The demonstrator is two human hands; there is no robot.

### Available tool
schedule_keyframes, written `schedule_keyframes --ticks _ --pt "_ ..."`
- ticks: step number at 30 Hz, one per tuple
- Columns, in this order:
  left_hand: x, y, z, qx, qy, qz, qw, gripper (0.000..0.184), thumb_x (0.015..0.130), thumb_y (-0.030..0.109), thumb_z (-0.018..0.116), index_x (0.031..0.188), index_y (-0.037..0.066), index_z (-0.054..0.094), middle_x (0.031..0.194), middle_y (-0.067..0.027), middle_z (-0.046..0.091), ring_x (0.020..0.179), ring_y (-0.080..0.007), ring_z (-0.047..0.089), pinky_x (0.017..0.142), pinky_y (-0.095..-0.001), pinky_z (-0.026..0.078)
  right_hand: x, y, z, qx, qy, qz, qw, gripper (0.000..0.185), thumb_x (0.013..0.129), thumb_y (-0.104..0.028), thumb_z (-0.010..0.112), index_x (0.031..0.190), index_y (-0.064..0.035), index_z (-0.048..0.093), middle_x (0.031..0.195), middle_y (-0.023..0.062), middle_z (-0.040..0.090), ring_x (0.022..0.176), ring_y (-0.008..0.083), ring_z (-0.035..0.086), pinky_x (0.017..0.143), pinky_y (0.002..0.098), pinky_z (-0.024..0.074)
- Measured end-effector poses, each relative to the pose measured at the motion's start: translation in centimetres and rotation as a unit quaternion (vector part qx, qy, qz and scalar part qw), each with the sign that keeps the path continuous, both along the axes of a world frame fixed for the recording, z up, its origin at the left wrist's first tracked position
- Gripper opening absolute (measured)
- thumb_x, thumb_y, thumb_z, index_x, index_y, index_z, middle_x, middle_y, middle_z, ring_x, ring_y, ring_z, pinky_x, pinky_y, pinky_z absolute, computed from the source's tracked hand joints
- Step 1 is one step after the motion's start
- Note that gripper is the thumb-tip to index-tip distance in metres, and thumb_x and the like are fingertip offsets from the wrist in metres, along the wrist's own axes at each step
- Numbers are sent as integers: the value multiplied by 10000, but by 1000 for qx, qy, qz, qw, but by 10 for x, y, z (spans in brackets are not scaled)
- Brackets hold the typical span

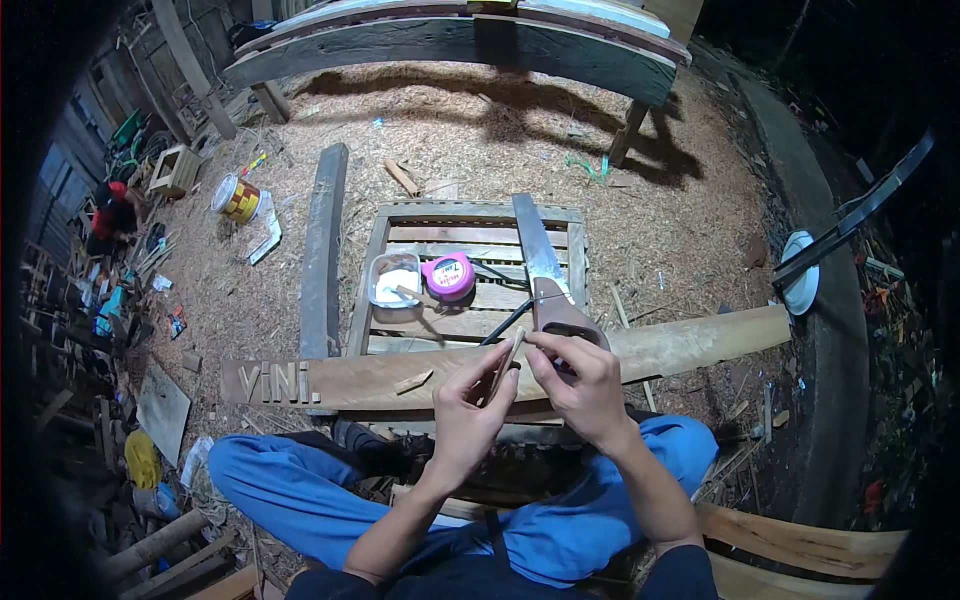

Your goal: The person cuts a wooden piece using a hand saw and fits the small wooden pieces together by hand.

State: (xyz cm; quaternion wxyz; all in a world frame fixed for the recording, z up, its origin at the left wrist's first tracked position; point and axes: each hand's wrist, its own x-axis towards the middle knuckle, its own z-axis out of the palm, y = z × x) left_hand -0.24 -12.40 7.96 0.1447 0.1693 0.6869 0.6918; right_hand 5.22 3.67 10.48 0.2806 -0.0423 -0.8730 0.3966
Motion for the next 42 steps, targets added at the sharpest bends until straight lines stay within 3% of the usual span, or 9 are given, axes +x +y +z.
schedule_keyframes --ticks 2,7,11,21,25,30,35,38,42 --pt "2 2 -3 -3 24 7 1000 366 957 44 724 1322 35 712 1048 -64 760 837 -70 650 741 -251 532 0 -1 2 -27 -27 13 999 218 949 -216 733 1058 -26 732 783 120 691 706 262 676 660 380 512" --pt "7 2 3 -32 219 39 975 352 902 -20 736 1250 37 740 1099 -145 755 919 -241 693 822 -336 549 0 -1 7 -90 -97 37 991 254 993 -256 697 957 -6 668 777 122 623 695 242 607 650 373 478" --pt "12 0 6 -51 229 28 972 355 846 -56 757 1190 32 744 1106 -130 740 934 -285 681 802 -370 544 0 2 1 -114 -101 64 986 298 1038 -274 627 927 1 599 763 137 571 683 260 556 636 381 444" --pt "13 -6 6 -64 275 21 959 401 836 -63 759 1213 72 743 1047 -119 713 878 -290 686 755 -373 546 1 5 4 -85 -53 92 991 294 1065 -237 536 906 9 555 685 163 496 627 315 533 612 415 417" --pt "9 -8 6 -79 353 25 932 391 836 -64 771 1201 72 750 1021 -119 725 838 -272 710 715 -353 557 5 5 14 -68 -76 107 989 293 1067 -226 531 904 16 550 706 175 506 640 311 542 616 411 422" --pt "10 -8 18 -84 367 19 926 443 833 -47 752 1256 82 734 1034 -114 723 837 -285 712 715 -379 563 8 2 22 -162 -68 133 975 279 1070 -196 520 892 18 545 725 149 503 653 244 529 614 390 421" --pt "8 -11 26 -73 344 -49 935 486 844 -53 729 1314 66 696 1038 -128 726 813 -290 724 692 -382 576 12 2 22 -166 -46 134 976 278 1072 -183 507 883 19 541 712 128 479 647 220 502 610 378 414" --pt "8 -11 30 -63 328 -65 940 434 849 -120 724 1265 1 704 986 -157 724 828 -275 731 696 -341 561 15 1 20 -179 -40 124 975 280 1073 -177 500 878 19 539 707 121 468 636 209 492 601 372 408" --pt "8 -10 31 -36 311 -75 947 446 839 -133 721 1265 -3 702 987 -166 726 840 -286 734 708 -343 566 19 -2 19 -191 -40 114 974 280 1075 -176 494 879 16 552 695 107 460 606 188 476 574 364 398"
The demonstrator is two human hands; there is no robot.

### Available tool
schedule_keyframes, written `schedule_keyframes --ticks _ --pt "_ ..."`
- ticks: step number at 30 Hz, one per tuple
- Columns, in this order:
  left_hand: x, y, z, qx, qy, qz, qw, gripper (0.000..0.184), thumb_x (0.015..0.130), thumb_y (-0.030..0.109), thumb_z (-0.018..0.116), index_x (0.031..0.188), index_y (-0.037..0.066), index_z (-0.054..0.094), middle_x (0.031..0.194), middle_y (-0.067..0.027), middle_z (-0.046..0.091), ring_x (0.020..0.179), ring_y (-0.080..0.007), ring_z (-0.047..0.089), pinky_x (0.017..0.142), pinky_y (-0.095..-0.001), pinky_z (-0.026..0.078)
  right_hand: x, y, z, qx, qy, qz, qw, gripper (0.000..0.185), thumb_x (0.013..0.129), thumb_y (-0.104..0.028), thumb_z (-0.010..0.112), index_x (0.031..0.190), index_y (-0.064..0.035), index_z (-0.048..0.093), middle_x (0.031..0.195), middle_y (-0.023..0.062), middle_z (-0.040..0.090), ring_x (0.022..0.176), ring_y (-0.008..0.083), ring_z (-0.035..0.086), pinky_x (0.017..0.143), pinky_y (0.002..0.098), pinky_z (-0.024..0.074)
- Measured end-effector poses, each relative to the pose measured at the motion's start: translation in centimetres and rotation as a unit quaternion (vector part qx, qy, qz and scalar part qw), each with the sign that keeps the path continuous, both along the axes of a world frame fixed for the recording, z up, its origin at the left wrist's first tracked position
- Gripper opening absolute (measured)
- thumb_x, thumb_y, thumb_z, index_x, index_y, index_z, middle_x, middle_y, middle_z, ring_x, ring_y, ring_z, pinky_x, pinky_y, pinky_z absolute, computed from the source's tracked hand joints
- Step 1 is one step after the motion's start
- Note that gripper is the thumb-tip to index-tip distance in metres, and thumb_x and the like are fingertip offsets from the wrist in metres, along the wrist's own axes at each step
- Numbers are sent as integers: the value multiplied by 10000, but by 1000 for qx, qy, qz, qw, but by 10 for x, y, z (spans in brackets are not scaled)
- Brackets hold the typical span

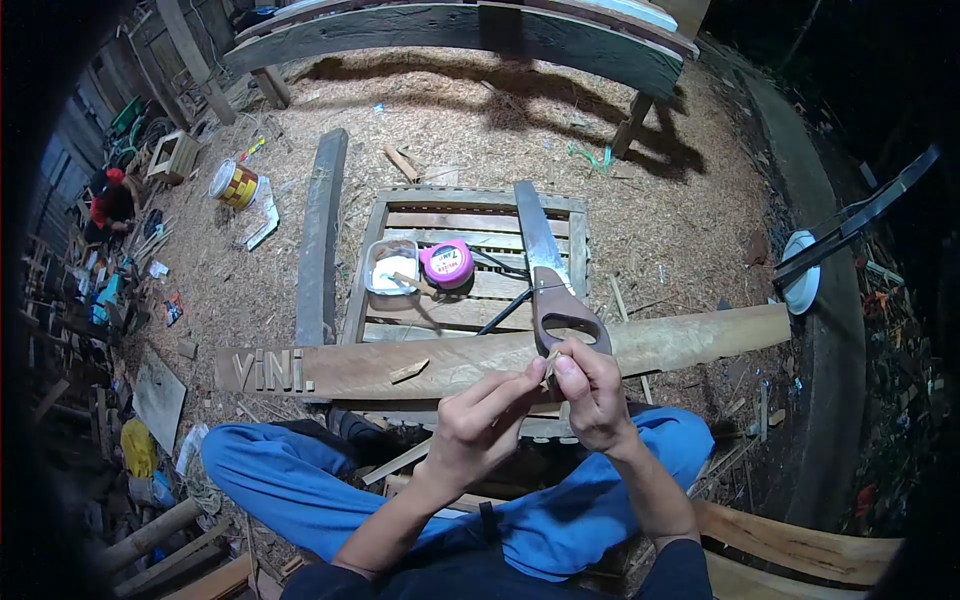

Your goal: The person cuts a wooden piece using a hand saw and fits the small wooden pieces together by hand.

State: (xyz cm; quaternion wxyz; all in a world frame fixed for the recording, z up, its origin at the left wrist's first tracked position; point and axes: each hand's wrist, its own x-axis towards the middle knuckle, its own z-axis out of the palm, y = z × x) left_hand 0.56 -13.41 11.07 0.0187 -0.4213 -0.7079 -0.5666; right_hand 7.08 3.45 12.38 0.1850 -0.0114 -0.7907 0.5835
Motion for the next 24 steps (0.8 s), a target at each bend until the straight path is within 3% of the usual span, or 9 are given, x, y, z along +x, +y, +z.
schedule_keyframes --ticks 6,9,12,14,15,16,19,22,24 --pt "1 -2 0 -4 -31 -12 999 485 821 -148 724 1280 5 704 966 -160 734 795 -250 720 691 -304 543 2 0 -9 -38 2 1 999 281 1077 -176 502 884 13 580 687 99 471 594 174 478 563 349 396" --pt "-1 -1 -1 26 -49 -6 998 466 842 -114 736 1290 11 705 940 -133 728 745 -178 677 678 -289 528 -2 2 -9 -5 -15 13 1000 253 1076 -173 517 920 14 586 715 116 510 622 206 528 584 368 424" --pt "-7 -3 8 -15 -59 25 998 381 936 21 717 1315 34 683 883 -132 729 751 -193 718 641 -318 542 -9 -6 -5 58 42 4 997 272 1091 -215 507 933 -2 570 759 50 520 693 146 504 627 320 427" --pt "-11 -8 9 -47 -264 -20 963 297 990 95 701 1277 20 695 819 -132 715 704 -172 685 622 -309 519 -9 -3 -7 62 33 9 997 240 1081 -195 544 943 -1 572 756 88 525 674 208 524 630 349 441" --pt "-13 -2 2 8 -182 -21 983 241 1007 110 690 1222 2 705 798 -122 694 673 -151 643 608 -300 493 -9 -2 -4 91 13 11 996 219 1067 -180 559 960 10 574 784 145 551 712 304 565 650 398 458" --pt "-11 -4 -1 7 -182 -21 983 241 1007 110 690 1222 2 705 798 -122 694 673 -151 643 608 -300 493 -10 0 -2 120 -7 12 993 201 1053 -164 573 976 22 576 812 201 577 749 400 606 670 446 476" --pt "-9 -6 4 -29 -172 1 985 205 1015 104 679 1184 -9 704 785 -120 684 661 -147 624 606 -306 484 -10 -1 -4 121 -3 7 993 214 1033 -178 605 964 23 574 816 212 580 750 412 613 666 456 476" --pt "-6 -7 5 -87 -185 14 979 171 1016 82 681 1127 -44 714 878 -114 749 818 -103 714 708 -272 545 -11 1 -5 137 15 5 990 227 1017 -187 628 940 21 579 805 211 582 741 410 618 655 461 475" --pt "-5 -6 -1 -46 -164 7 985 200 1022 116 674 1168 -20 691 801 -148 687 658 -168 637 607 -316 488 -10 1 -6 153 27 6 988 234 1009 -193 639 925 19 583 797 209 584 737 408 620 649 464 474"
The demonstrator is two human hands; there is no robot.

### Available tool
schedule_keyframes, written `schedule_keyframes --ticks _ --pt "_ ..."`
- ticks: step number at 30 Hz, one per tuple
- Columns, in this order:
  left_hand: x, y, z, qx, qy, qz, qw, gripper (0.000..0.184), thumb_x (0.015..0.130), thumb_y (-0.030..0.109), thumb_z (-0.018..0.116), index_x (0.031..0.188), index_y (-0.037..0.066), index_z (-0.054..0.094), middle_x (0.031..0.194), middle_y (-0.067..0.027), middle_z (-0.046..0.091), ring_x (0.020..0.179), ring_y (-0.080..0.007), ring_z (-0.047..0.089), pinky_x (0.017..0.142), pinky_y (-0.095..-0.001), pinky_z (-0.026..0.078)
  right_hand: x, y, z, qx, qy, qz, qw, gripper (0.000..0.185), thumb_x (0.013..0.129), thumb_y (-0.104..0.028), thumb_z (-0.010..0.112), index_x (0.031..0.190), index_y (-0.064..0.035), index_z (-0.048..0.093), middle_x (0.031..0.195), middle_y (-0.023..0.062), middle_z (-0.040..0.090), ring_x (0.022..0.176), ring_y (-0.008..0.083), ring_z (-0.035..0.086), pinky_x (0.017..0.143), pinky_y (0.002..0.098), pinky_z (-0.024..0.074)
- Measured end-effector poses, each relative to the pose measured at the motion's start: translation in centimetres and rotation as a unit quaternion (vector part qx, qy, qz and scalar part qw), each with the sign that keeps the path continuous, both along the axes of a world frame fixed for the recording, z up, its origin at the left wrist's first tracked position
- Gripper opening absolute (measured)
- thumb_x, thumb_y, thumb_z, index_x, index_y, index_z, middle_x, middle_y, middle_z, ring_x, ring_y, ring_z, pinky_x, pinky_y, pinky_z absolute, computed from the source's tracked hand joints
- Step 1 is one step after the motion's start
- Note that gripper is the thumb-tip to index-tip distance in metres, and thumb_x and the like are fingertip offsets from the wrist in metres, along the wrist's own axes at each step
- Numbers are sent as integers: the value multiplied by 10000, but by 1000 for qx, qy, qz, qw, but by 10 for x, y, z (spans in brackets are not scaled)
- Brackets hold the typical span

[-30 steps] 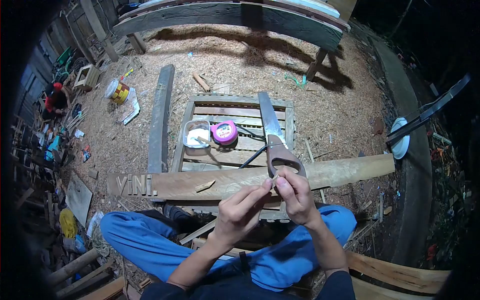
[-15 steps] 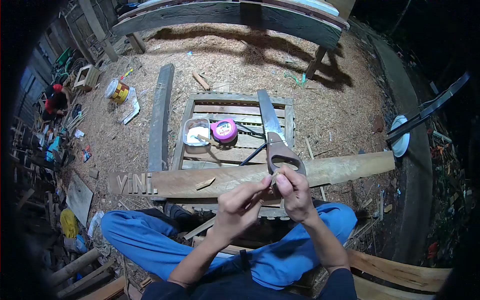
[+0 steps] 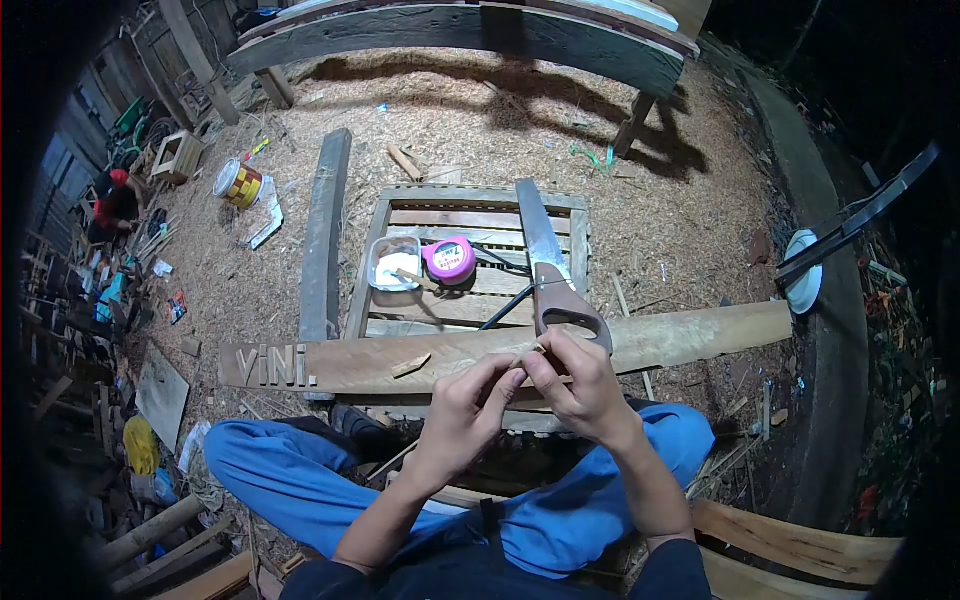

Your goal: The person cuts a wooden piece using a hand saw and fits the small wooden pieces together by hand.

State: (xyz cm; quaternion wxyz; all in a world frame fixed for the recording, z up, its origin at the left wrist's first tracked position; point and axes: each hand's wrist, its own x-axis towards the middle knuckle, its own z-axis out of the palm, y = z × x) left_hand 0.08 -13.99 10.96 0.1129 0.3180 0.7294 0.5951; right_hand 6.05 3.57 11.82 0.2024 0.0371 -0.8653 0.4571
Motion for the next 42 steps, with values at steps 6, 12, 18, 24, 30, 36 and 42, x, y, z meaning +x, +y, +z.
schedule_keyframes --ticks 6,12,18,24,30,36,42 --pt "0 2 -1 -24 15 17 999 199 1009 113 687 1151 -25 705 868 -187 719 665 -213 663 610 -340 500 2 3 -7 59 -15 -29 998 220 999 -202 687 970 13 655 789 146 621 716 303 619 657 397 480" --pt "2 4 -5 -44 31 37 998 208 979 101 718 1143 -27 713 905 -191 733 687 -262 692 625 -338 513 2 3 -8 -45 -33 -22 998 226 969 -192 734 918 22 681 753 125 608 684 243 594 632 366 458" --pt "1 2 -8 -39 73 40 996 202 971 86 719 1147 -14 710 897 -203 714 651 -277 659 605 -350 503 2 -1 -9 -56 -35 -34 997 225 964 -161 728 865 35 678 705 109 589 635 199 561 601 349 438" --pt "0 0 -8 -27 67 44 996 196 983 91 707 1153 -6 707 865 -179 700 649 -265 646 596 -356 488 0 -4 -5 -36 -42 -42 998 233 970 -162 723 855 35 675 702 97 586 635 185 551 604 343 430" --pt "-10 2 4 -12 126 30 991 236 994 126 705 1209 32 730 773 -118 640 582 -202 561 560 -357 450 -3 7 0 -83 -4 -6 997 183 950 -174 745 953 -1 685 785 117 604 726 277 584 657 381 459" --pt "-9 -8 10 -11 164 10 986 380 914 77 771 1291 101 733 821 -81 634 664 -214 561 600 -351 456 2 13 7 -20 135 35 990 237 863 -60 814 1087 -36 742 844 68 652 722 180 589 620 303 452" --pt "-8 -10 26 -26 266 18 964 457 846 71 813 1295 120 738 874 -53 669 719 -220 579 613 -343 466 11 15 13 -3 150 37 988 288 826 -51 838 1098 -32 748 839 66 667 737 181 619 630 302 482"
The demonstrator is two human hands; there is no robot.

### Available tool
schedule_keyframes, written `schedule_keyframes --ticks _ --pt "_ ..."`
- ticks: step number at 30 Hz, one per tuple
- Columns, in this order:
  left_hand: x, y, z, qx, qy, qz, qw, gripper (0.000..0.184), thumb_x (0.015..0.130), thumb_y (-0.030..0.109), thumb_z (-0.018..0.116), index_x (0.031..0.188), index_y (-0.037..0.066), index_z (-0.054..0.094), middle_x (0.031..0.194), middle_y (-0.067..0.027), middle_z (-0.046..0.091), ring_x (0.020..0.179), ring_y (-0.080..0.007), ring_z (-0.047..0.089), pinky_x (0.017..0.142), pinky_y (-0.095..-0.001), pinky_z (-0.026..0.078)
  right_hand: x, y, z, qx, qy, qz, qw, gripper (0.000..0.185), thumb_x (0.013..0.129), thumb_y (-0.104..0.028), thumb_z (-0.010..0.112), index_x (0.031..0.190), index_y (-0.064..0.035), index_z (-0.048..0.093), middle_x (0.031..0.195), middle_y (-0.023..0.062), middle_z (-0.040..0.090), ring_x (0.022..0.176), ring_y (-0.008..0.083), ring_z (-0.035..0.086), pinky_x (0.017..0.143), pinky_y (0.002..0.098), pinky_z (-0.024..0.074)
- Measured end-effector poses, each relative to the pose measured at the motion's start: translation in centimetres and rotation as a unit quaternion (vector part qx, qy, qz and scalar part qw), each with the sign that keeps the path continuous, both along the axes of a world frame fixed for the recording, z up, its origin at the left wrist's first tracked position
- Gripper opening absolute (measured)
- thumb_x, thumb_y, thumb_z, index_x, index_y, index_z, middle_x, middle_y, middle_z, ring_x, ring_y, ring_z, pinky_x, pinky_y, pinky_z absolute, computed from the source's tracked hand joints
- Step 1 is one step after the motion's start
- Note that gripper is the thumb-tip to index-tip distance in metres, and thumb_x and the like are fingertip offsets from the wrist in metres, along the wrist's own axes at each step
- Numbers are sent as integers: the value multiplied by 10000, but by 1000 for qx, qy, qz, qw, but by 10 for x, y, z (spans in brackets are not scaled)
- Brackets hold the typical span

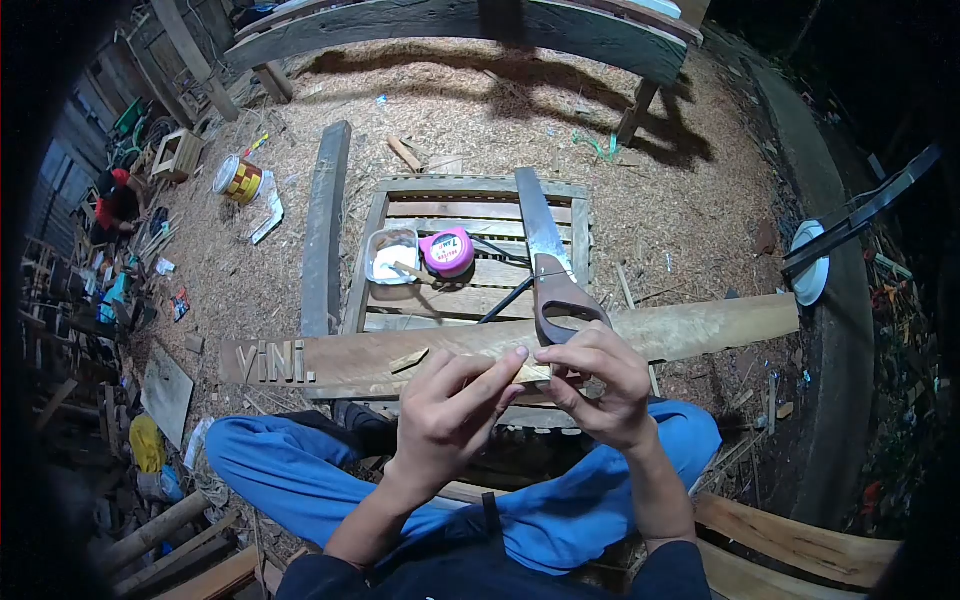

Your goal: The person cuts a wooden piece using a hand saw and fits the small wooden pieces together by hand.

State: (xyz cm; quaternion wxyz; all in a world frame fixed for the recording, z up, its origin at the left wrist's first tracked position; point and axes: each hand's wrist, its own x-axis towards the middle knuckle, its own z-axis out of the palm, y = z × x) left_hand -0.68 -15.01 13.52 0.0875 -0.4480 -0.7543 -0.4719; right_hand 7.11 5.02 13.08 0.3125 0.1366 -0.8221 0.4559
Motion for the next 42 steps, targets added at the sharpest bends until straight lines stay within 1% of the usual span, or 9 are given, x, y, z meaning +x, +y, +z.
schedule_keyframes --ticks 5,9,11,14,15,16,23,31,42 --pt "-3 0 5 -20 113 22 993 483 793 66 837 1264 131 751 929 -35 710 728 -199 588 613 -331 482 5 -1 2 -1 -8 -12 1000 290 806 -55 856 1077 -29 754 847 56 674 743 179 622 646 301 496" --pt "-3 1 2 8 92 20 996 435 799 88 834 1225 150 772 993 -20 746 760 -192 605 622 -322 485 7 1 -1 -3 5 -20 1000 289 797 -47 860 1066 -31 755 841 53 678 741 188 624 649 311 500" --pt "-5 0 5 -2 154 30 988 366 761 66 852 1120 116 801 982 -48 770 820 -215 654 694 -321 523 7 1 -2 8 43 -18 999 294 787 -49 867 1057 -31 754 831 54 687 731 201 626 653 321 498" --pt "-12 0 13 -6 161 7 987 333 761 79 848 1087 135 811 986 -29 774 826 -203 656 708 -325 534 7 -1 0 3 60 -24 998 297 770 -72 886 1036 -34 758 815 49 694 719 210 627 654 328 496" --pt "-15 2 8 9 160 -8 987 361 795 159 789 1155 174 799 1047 15 763 829 -203 621 718 -332 483 7 -1 0 2 61 -24 998 297 770 -72 886 1036 -34 758 815 49 694 719 210 627 654 328 496" --pt "-16 2 6 8 160 -9 987 361 795 159 789 1155 174 799 1047 15 763 829 -203 621 718 -332 483 9 -1 1 -2 68 -24 997 300 763 -88 894 1026 -36 760 808 48 695 710 208 626 647 328 493" --pt "-23 13 5 31 113 -82 990 364 803 117 756 1164 146 792 1057 -20 766 868 -224 661 763 -354 514 12 -1 1 -10 105 -43 994 221 819 -118 875 990 -28 768 792 45 692 675 186 616 611 314 473" --pt "-34 34 16 61 93 -142 984 271 850 57 730 1116 86 774 1064 -43 769 953 -230 708 868 -385 530 10 -1 12 -32 116 -69 990 251 813 -100 864 1040 -28 785 787 61 692 662 199 627 579 314 485" --pt "-37 58 22 86 113 -129 981 264 837 13 742 1087 93 767 1066 -41 776 962 -224 718 908 -400 517 7 6 24 -42 134 -107 984 277 826 -57 848 1093 -19 782 789 63 689 670 188 626 589 310 494"
